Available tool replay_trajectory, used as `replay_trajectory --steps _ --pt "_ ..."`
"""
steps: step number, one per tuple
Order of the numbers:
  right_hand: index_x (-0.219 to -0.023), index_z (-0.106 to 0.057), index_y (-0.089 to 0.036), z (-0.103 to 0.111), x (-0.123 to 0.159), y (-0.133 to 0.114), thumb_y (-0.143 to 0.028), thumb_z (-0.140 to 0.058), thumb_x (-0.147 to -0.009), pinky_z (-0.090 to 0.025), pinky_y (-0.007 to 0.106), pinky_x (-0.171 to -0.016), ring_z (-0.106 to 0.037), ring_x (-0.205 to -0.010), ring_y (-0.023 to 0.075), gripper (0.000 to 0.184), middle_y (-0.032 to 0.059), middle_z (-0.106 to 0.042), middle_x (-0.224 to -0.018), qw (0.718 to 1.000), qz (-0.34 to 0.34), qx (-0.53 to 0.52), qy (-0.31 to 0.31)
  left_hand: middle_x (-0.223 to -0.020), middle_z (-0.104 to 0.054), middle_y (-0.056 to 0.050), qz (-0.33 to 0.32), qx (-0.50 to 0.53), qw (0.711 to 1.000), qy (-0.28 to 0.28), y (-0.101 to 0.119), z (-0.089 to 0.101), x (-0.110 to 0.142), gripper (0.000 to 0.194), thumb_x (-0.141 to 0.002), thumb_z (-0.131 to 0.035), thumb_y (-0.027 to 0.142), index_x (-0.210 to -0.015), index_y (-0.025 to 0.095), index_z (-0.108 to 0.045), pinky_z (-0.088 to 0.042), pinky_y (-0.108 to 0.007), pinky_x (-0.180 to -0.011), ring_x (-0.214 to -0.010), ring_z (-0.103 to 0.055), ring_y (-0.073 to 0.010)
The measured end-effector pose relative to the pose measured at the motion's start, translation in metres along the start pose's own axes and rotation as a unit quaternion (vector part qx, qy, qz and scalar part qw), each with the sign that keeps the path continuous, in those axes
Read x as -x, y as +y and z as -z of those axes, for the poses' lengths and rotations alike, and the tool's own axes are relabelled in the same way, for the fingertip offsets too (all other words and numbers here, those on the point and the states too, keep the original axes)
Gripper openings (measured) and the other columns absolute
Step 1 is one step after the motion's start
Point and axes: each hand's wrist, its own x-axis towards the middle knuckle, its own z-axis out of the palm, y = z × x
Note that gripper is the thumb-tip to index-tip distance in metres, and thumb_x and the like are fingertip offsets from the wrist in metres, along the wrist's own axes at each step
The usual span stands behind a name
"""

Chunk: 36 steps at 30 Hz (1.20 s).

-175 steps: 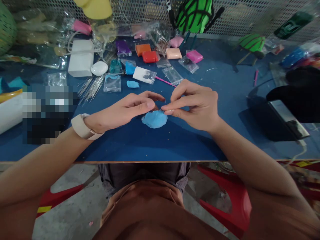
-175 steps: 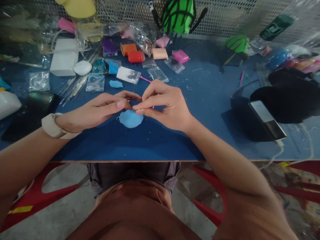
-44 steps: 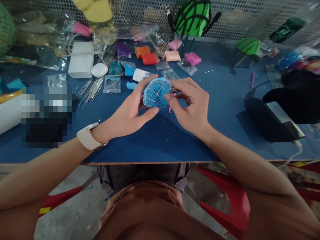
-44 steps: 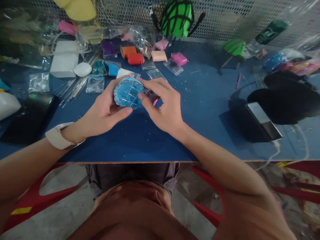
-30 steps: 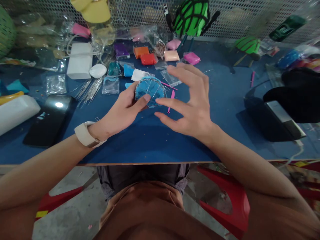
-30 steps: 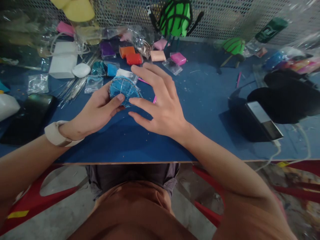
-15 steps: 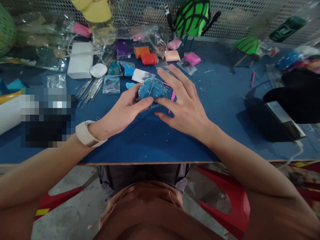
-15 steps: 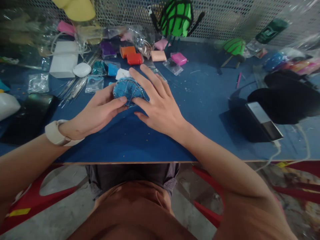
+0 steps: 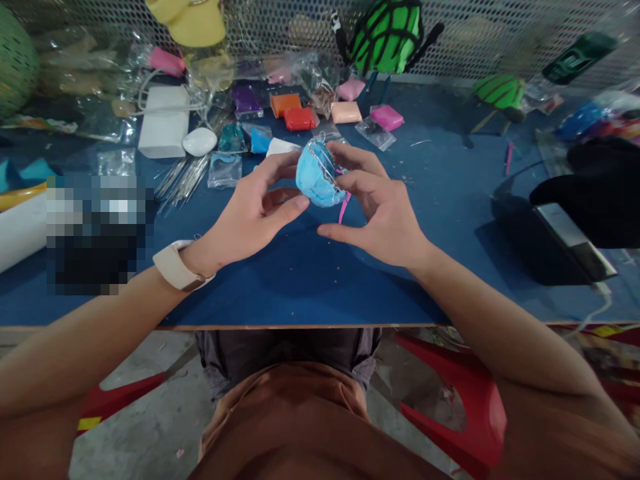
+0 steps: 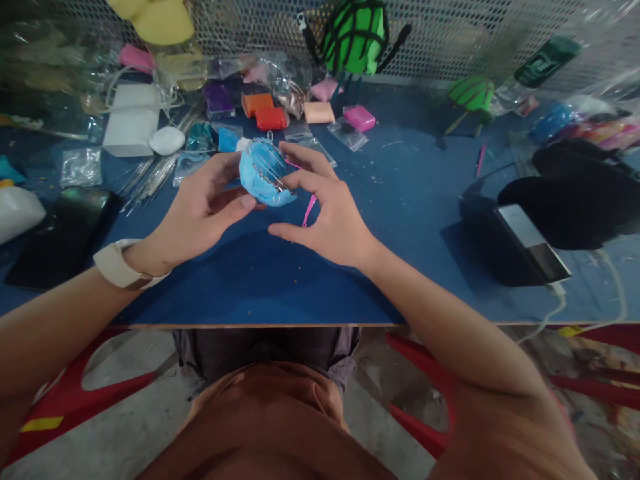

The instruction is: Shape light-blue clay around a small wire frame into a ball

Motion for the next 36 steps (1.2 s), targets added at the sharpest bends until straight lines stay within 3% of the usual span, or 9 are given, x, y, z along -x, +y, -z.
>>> replay_trajectory --steps 5,9,15,18,21,24,29,33,36 --pt "-0.122 -0.088 -0.036 -0.002 -0.001 -0.004 -0.071 -0.111 -0.079 -0.064 0.074 -0.133 -0.057 -0.175 0.0458 0.06 0.0072 -0.066 -0.18 0.995 -0.061 -0.082 -0.007 -0.179 -0.065 -0.013 -0.027 -0.036 0.999 0.016 -0.002 -0.005 0.005 0.081 -0.112 -0.079 0.075 -0.18 0.04 -0.052 -0.075 -0.061 -0.119 -0.16 -0.071 -0.0447" --pt "-0.123 -0.087 -0.036 -0.006 -0.002 -0.004 -0.08 -0.109 -0.075 -0.072 0.071 -0.122 -0.07 -0.162 0.0445 0.069 0.0078 -0.08 -0.161 0.988 -0.091 -0.127 -0.014 -0.186 -0.055 -0.011 -0.065 -0.123 0.989 0.056 0.001 -0.005 0.006 0.082 -0.114 -0.08 0.068 -0.184 0.047 -0.044 -0.077 -0.056 -0.113 -0.145 -0.079 -0.0386" --pt "-0.118 -0.086 -0.033 -0.017 0.001 -0.013 -0.076 -0.108 -0.079 -0.075 0.068 -0.115 -0.085 -0.129 0.038 0.062 0.006 -0.09 -0.127 0.965 -0.157 -0.208 -0.012 -0.19 -0.05 -0.009 -0.208 -0.251 0.943 0.068 0.007 0.002 0.003 0.087 -0.113 -0.083 0.058 -0.188 0.052 -0.037 -0.066 -0.064 -0.133 -0.182 -0.046 -0.0457" --pt "-0.117 -0.087 -0.032 -0.02 0.003 -0.015 -0.071 -0.108 -0.082 -0.072 0.065 -0.12 -0.085 -0.126 0.035 0.056 0.0046 -0.091 -0.123 0.955 -0.166 -0.243 -0.022 -0.193 -0.049 0.004 -0.108 -0.258 0.959 0.042 0.009 0.002 0.003 0.064 -0.118 -0.072 0.064 -0.178 0.058 -0.049 -0.059 -0.07 -0.141 -0.187 -0.04 -0.0441" --pt "-0.116 -0.088 -0.032 -0.02 0.003 -0.015 -0.068 -0.11 -0.081 -0.072 0.06 -0.12 -0.085 -0.124 0.0327 0.055 0.0039 -0.091 -0.121 0.947 -0.173 -0.267 -0.033 -0.19 -0.053 0.005 -0.065 -0.222 0.972 0.025 0.009 0.002 0.003 0.059 -0.117 -0.068 0.071 -0.172 0.058 -0.055 -0.059 -0.075 -0.139 -0.186 -0.041 -0.0468" --pt "-0.11 -0.089 -0.03 -0.018 0.002 -0.014 -0.07 -0.11 -0.081 -0.074 0.055 -0.114 -0.085 -0.116 0.0307 0.053 0.0044 -0.091 -0.116 0.944 -0.183 -0.272 -0.046 -0.186 -0.057 0.001 -0.081 -0.203 0.976 0.018 0.007 0.002 0.001 0.062 -0.116 -0.069 0.073 -0.174 0.058 -0.054 -0.054 -0.075 -0.142 -0.183 -0.046 -0.0468" --pt "-0.103 -0.088 -0.03 -0.019 0.001 -0.015 -0.074 -0.103 -0.089 -0.074 0.049 -0.108 -0.083 -0.111 0.0271 0.049 0.0045 -0.089 -0.112 0.934 -0.198 -0.296 -0.042 -0.184 -0.057 -0.015 -0.101 -0.208 0.973 0.005 0.001 0.002 0.0 0.08 -0.115 -0.068 0.079 -0.183 0.041 -0.05 -0.049 -0.069 -0.147 -0.18 -0.048 -0.0492" --pt "-0.095 -0.088 -0.03 -0.021 0.0 -0.018 -0.071 -0.108 -0.084 -0.07 0.049 -0.111 -0.081 -0.111 0.0274 0.046 0.0034 -0.088 -0.111 0.932 -0.201 -0.302 -0.024 -0.186 -0.056 -0.009 -0.151 -0.192 0.97 0.007 -0.002 -0.002 0.003 0.074 -0.122 -0.052 0.078 -0.188 0.048 -0.037 -0.062 -0.061 -0.134 -0.173 -0.057 -0.0423" --pt "-0.089 -0.088 -0.029 -0.022 0.001 -0.024 -0.067 -0.107 -0.087 -0.065 0.048 -0.114 -0.079 -0.114 0.0272 0.042 0.004 -0.086 -0.109 0.936 -0.191 -0.295 -0.017 -0.184 -0.058 -0.011 -0.136 -0.16 0.978 0.015 -0.001 -0.004 0.004 0.065 -0.127 -0.044 0.072 -0.186 0.046 -0.039 -0.069 -0.055 -0.123 -0.168 -0.063 -0.0395"
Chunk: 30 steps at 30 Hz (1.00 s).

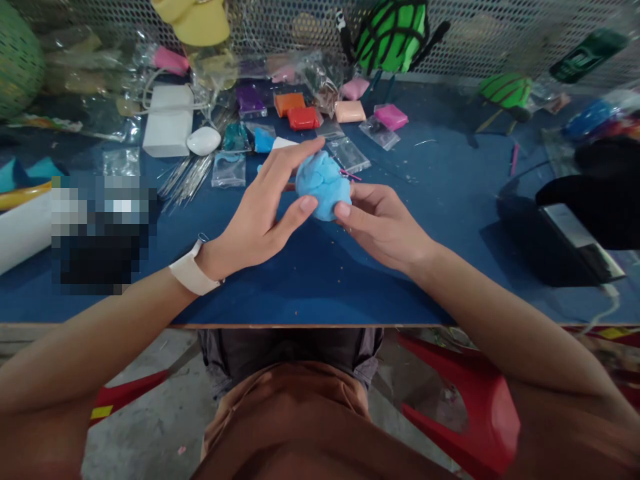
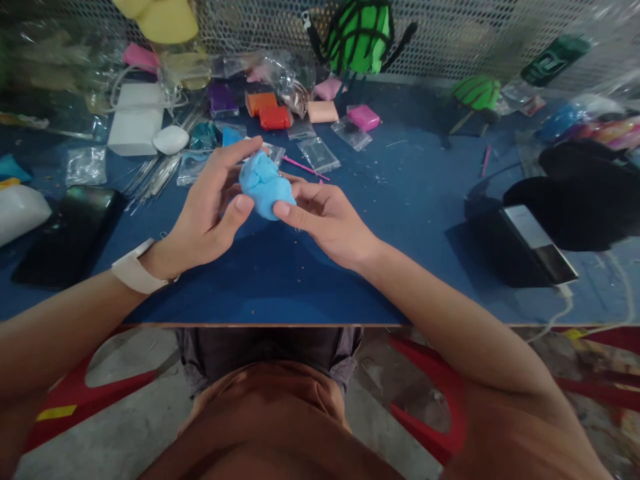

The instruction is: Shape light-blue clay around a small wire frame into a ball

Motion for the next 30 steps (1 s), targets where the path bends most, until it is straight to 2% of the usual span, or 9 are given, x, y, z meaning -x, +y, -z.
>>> replay_trajectory --steps 4,6,11,15,19,21,23,27,30 --pt "-0.085 -0.088 -0.029 -0.002 0.003 -0.005 -0.07 -0.103 -0.089 -0.058 0.05 -0.123 -0.075 -0.129 0.0322 0.044 0.0072 -0.084 -0.11 1.0 -0.012 -0.014 -0.02 -0.183 -0.061 -0.008 0.006 -0.005 1.0 0.004 0.001 0.003 -0.002 0.063 -0.124 -0.048 0.077 -0.181 0.048 -0.046 -0.066 -0.057 -0.128 -0.167 -0.067 -0.0401" --pt "-0.083 -0.087 -0.029 -0.002 0.004 -0.006 -0.072 -0.101 -0.09 -0.057 0.051 -0.123 -0.074 -0.13 0.0337 0.045 0.0078 -0.083 -0.106 0.999 -0.019 -0.029 -0.04 -0.179 -0.065 -0.007 0.01 -0.01 1.0 0.007 0.001 0.005 -0.002 0.063 -0.123 -0.047 0.08 -0.178 0.048 -0.05 -0.065 -0.058 -0.129 -0.164 -0.069 -0.0398" --pt "-0.08 -0.084 -0.027 0.0 0.006 -0.006 -0.076 -0.093 -0.095 -0.062 0.048 -0.105 -0.071 -0.105 0.0279 0.052 0.0066 -0.077 -0.102 0.997 -0.019 -0.049 -0.057 -0.17 -0.071 -0.011 0.032 -0.016 0.999 0.007 -0.001 0.005 -0.003 0.072 -0.118 -0.046 0.089 -0.174 0.045 -0.055 -0.066 -0.059 -0.127 -0.155 -0.073 -0.0402" --pt "-0.085 -0.085 -0.026 0.0 0.005 -0.005 -0.075 -0.089 -0.098 -0.064 0.047 -0.1 -0.069 -0.095 0.0257 0.051 0.0054 -0.074 -0.096 0.995 -0.014 -0.063 -0.072 -0.163 -0.074 -0.011 -0.014 -0.005 1.0 0.014 -0.008 0.004 -0.003 0.071 -0.116 -0.06 0.085 -0.173 0.042 -0.057 -0.068 -0.054 -0.119 -0.141 -0.078 -0.0372" --pt "-0.086 -0.085 -0.027 -0.001 0.003 -0.007 -0.078 -0.089 -0.095 -0.067 0.053 -0.11 -0.078 -0.111 0.0325 0.051 0.0066 -0.079 -0.096 0.992 -0.026 -0.09 -0.085 -0.154 -0.077 -0.013 -0.018 -0.014 1.0 0.005 -0.012 0.006 -0.003 0.073 -0.117 -0.059 0.084 -0.173 0.037 -0.059 -0.07 -0.051 -0.108 -0.13 -0.08 -0.0361" --pt "-0.087 -0.085 -0.028 -0.001 0.003 -0.008 -0.08 -0.088 -0.094 -0.066 0.057 -0.118 -0.079 -0.124 0.0366 0.053 0.0085 -0.084 -0.102 0.992 -0.033 -0.091 -0.083 -0.157 -0.076 -0.017 -0.009 -0.006 1.0 -0.004 -0.011 0.006 -0.003 0.074 -0.118 -0.056 0.084 -0.172 0.033 -0.059 -0.069 -0.054 -0.112 -0.134 -0.08 -0.0383" --pt "-0.09 -0.085 -0.028 -0.001 0.003 -0.008 -0.082 -0.086 -0.094 -0.064 0.06 -0.124 -0.078 -0.134 0.0386 0.055 0.0103 -0.086 -0.111 0.992 -0.039 -0.087 -0.079 -0.163 -0.074 -0.017 -0.008 0.005 1.0 0.001 -0.009 0.006 -0.002 0.072 -0.118 -0.058 0.082 -0.171 0.034 -0.059 -0.068 -0.055 -0.116 -0.14 -0.079 -0.0387" --pt "-0.098 -0.086 -0.028 0.001 0.004 -0.005 -0.079 -0.087 -0.096 -0.064 0.057 -0.124 -0.078 -0.128 0.0361 0.051 0.0091 -0.084 -0.11 0.993 -0.034 -0.079 -0.075 -0.161 -0.075 -0.009 -0.008 -0.009 1.0 0.026 -0.009 0.005 -0.001 0.064 -0.118 -0.067 0.077 -0.169 0.039 -0.06 -0.071 -0.049 -0.11 -0.141 -0.079 -0.0343" --pt "-0.099 -0.084 -0.027 0.003 0.004 -0.003 -0.077 -0.088 -0.096 -0.065 0.052 -0.117 -0.077 -0.119 0.0331 0.05 0.008 -0.08 -0.107 0.995 -0.036 -0.07 -0.064 -0.161 -0.074 -0.011 -0.015 -0.022 0.999 0.029 -0.012 0.004 -0.001 0.066 -0.118 -0.069 0.076 -0.169 0.037 -0.059 -0.072 -0.047 -0.105 -0.141 -0.079 -0.0353"
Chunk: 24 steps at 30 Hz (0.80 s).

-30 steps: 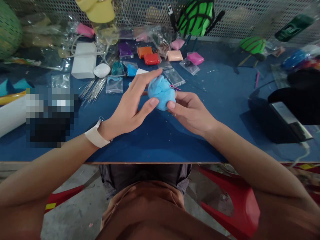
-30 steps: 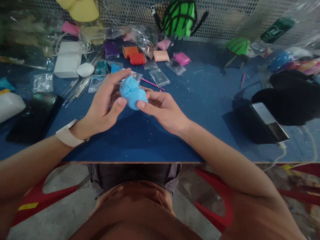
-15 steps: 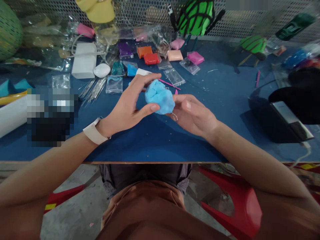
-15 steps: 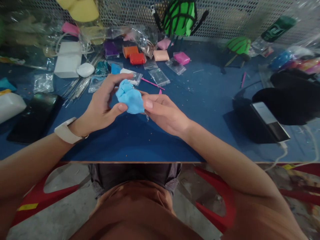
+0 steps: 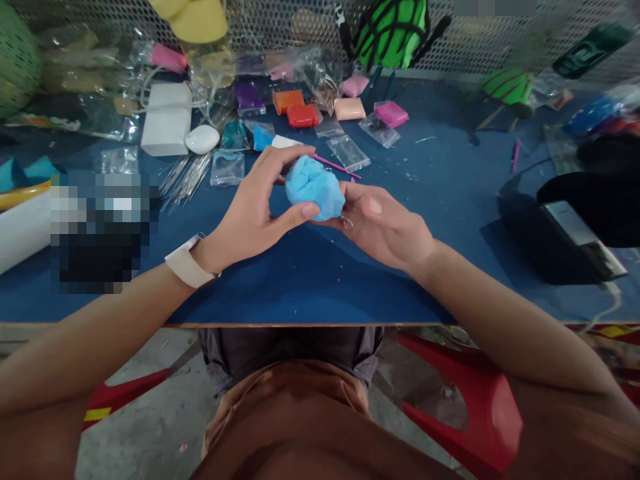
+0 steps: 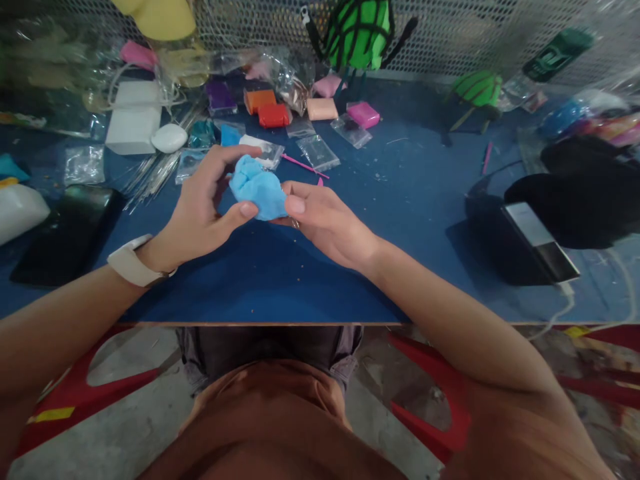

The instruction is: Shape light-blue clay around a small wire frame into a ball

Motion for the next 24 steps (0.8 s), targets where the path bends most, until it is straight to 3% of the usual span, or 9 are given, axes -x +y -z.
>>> replay_trajectory --steps 4,9,13,17,20,24 --pt "-0.103 -0.082 -0.026 0.002 -0.001 0.001 -0.077 -0.087 -0.099 -0.061 0.043 -0.104 -0.07 -0.106 0.0272 0.052 0.0061 -0.074 -0.104 0.999 0.018 0.028 0.014 -0.165 -0.072 -0.017 0.02 -0.033 0.999 -0.008 -0.001 0.0 0.001 0.068 -0.118 -0.064 0.078 -0.169 0.034 -0.056 -0.07 -0.051 -0.11 -0.147 -0.076 -0.0394" --pt "-0.103 -0.078 -0.024 0.006 -0.002 0.003 -0.085 -0.088 -0.095 -0.048 0.036 -0.084 -0.057 -0.093 0.0218 0.062 0.0036 -0.066 -0.099 0.995 0.044 0.087 0.033 -0.165 -0.071 -0.018 0.031 -0.039 0.999 -0.018 0.0 0.001 0.001 0.067 -0.117 -0.062 0.079 -0.168 0.036 -0.056 -0.07 -0.052 -0.112 -0.146 -0.077 -0.0387" --pt "-0.103 -0.075 -0.025 0.005 -0.002 0.003 -0.088 -0.083 -0.098 -0.052 0.039 -0.093 -0.062 -0.1 0.0244 0.064 0.0041 -0.069 -0.102 0.993 0.055 0.105 0.026 -0.163 -0.072 -0.019 0.04 -0.045 0.998 -0.029 -0.001 0.002 0.0 0.07 -0.115 -0.061 0.083 -0.167 0.036 -0.058 -0.068 -0.056 -0.116 -0.147 -0.076 -0.0413" --pt "-0.1 -0.078 -0.025 -0.002 -0.001 -0.003 -0.079 -0.078 -0.104 -0.058 0.044 -0.103 -0.068 -0.101 0.0275 0.053 0.004 -0.071 -0.096 0.995 0.057 0.073 0.023 -0.161 -0.073 -0.019 0.047 -0.026 0.998 -0.022 -0.003 0.002 0.0 0.073 -0.113 -0.062 0.087 -0.166 0.037 -0.062 -0.068 -0.059 -0.115 -0.145 -0.076 -0.0438" --pt "-0.101 -0.081 -0.028 -0.006 0.0 -0.007 -0.08 -0.068 -0.108 -0.061 0.05 -0.111 -0.073 -0.108 0.0321 0.055 0.007 -0.079 -0.102 0.997 0.043 0.06 0.023 -0.162 -0.073 -0.018 0.05 0.0 0.999 -0.02 -0.001 0.001 0.0 0.073 -0.112 -0.065 0.087 -0.166 0.038 -0.063 -0.069 -0.057 -0.113 -0.144 -0.076 -0.0425" --pt "-0.097 -0.081 -0.029 -0.006 0.001 -0.008 -0.087 -0.067 -0.104 -0.061 0.055 -0.115 -0.074 -0.119 0.0363 0.061 0.0093 -0.085 -0.115 0.996 0.039 0.078 0.029 -0.162 -0.073 -0.019 0.058 0.001 0.998 -0.023 0.002 0.0 0.001 0.073 -0.112 -0.067 0.085 -0.165 0.034 -0.062 -0.071 -0.052 -0.109 -0.144 -0.077 -0.0398"
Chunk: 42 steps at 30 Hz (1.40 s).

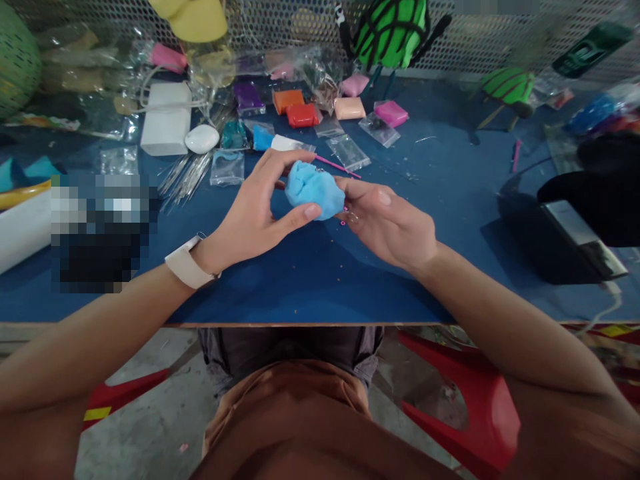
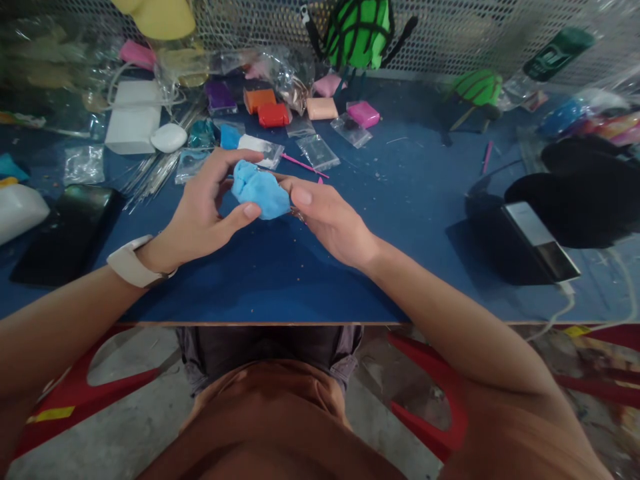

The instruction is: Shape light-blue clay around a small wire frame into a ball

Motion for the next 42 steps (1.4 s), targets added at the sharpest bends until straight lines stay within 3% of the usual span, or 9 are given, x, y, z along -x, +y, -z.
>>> replay_trajectory --steps 5,8,12,16,19,26,33,37,42 --pt "-0.104 -0.089 -0.03 0.007 -0.001 0.001 -0.079 -0.073 -0.105 -0.053 0.053 -0.136 -0.073 -0.147 0.0375 0.052 0.0087 -0.087 -0.134 0.999 0.003 0.023 -0.024 -0.159 -0.075 -0.02 0.0 -0.005 1.0 -0.003 -0.001 0.001 0.0 0.076 -0.11 -0.069 0.087 -0.165 0.036 -0.064 -0.071 -0.055 -0.11 -0.143 -0.077 -0.041" --pt "-0.095 -0.088 -0.029 0.008 -0.002 0.001 -0.085 -0.069 -0.106 -0.05 0.058 -0.14 -0.068 -0.156 0.0416 0.06 0.0112 -0.089 -0.128 1.0 0.016 0.007 -0.022 -0.155 -0.076 -0.019 -0.005 -0.006 1.0 -0.009 -0.002 0.002 -0.001 0.078 -0.108 -0.069 0.089 -0.165 0.036 -0.065 -0.07 -0.057 -0.111 -0.14 -0.077 -0.0411" --pt "-0.09 -0.088 -0.027 0.006 -0.002 0.001 -0.087 -0.072 -0.103 -0.062 0.06 -0.125 -0.075 -0.143 0.042 0.064 0.0129 -0.089 -0.134 1.0 0.007 -0.008 -0.01 -0.149 -0.078 -0.018 -0.008 -0.008 1.0 -0.015 0.001 0.001 -0.002 0.076 -0.111 -0.068 0.088 -0.162 0.031 -0.068 -0.07 -0.055 -0.109 -0.136 -0.078 -0.0391" --pt "-0.095 -0.091 -0.03 0.005 0.0 0.006 -0.066 -0.077 -0.11 -0.067 0.047 -0.117 -0.08 -0.126 0.0314 0.042 0.0055 -0.089 -0.136 0.999 0.004 -0.013 0.036 -0.146 -0.082 -0.017 -0.005 0.017 1.0 -0.006 0.007 0.0 -0.003 0.069 -0.112 -0.069 0.084 -0.155 0.031 -0.075 -0.072 -0.054 -0.107 -0.134 -0.079 -0.0375" --pt "-0.103 -0.094 -0.033 0.007 -0.002 0.009 -0.06 -0.08 -0.112 -0.067 0.046 -0.119 -0.08 -0.129 0.0302 0.031 0.0023 -0.09 -0.135 0.996 0.003 -0.013 0.083 -0.145 -0.085 -0.015 0.001 0.073 0.997 0.0 0.01 0.002 -0.005 0.058 -0.12 -0.059 0.077 -0.153 0.032 -0.079 -0.072 -0.054 -0.111 -0.135 -0.081 -0.035" --pt "-0.088 -0.089 -0.032 0.014 -0.001 -0.003 -0.083 -0.077 -0.107 -0.048 0.065 -0.145 -0.064 -0.164 0.0416 0.055 0.0084 -0.086 -0.142 0.992 0.037 0.099 0.068 -0.139 -0.09 -0.011 -0.01 0.107 0.994 -0.031 0.016 0.009 -0.005 0.044 -0.123 -0.065 0.066 -0.142 0.033 -0.087 -0.073 -0.051 -0.112 -0.126 -0.087 -0.031" --pt "-0.086 -0.087 -0.031 0.012 0.006 -0.014 -0.082 -0.066 -0.114 -0.045 0.063 -0.144 -0.068 -0.157 0.042 0.061 0.0125 -0.084 -0.127 0.968 0.097 0.229 0.046 -0.129 -0.09 -0.013 -0.015 0.065 0.997 -0.041 0.018 0.009 -0.004 0.055 -0.12 -0.062 0.076 -0.139 0.032 -0.088 -0.071 -0.056 -0.119 -0.137 -0.081 -0.0343" --pt "-0.095 -0.089 -0.034 0.011 0.003 -0.011 -0.074 -0.052 -0.123 -0.047 0.058 -0.142 -0.071 -0.151 0.0365 0.062 0.0101 -0.084 -0.117 0.961 0.104 0.254 0.042 -0.127 -0.09 -0.013 -0.027 0.068 0.997 -0.036 0.016 0.01 -0.006 0.049 -0.12 -0.065 0.071 -0.137 0.031 -0.088 -0.071 -0.055 -0.116 -0.126 -0.083 -0.032" --pt "-0.108 -0.088 -0.034 0.013 0.003 -0.006 -0.076 -0.062 -0.119 -0.045 0.059 -0.143 -0.069 -0.152 0.0367 0.05 0.009 -0.084 -0.134 0.964 0.11 0.237 0.043 -0.13 -0.091 -0.013 -0.004 0.096 0.995 -0.041 0.017 0.012 -0.008 0.053 -0.118 -0.067 0.076 -0.135 0.03 -0.088 -0.075 -0.048 -0.102 -0.12 -0.086 -0.0304"
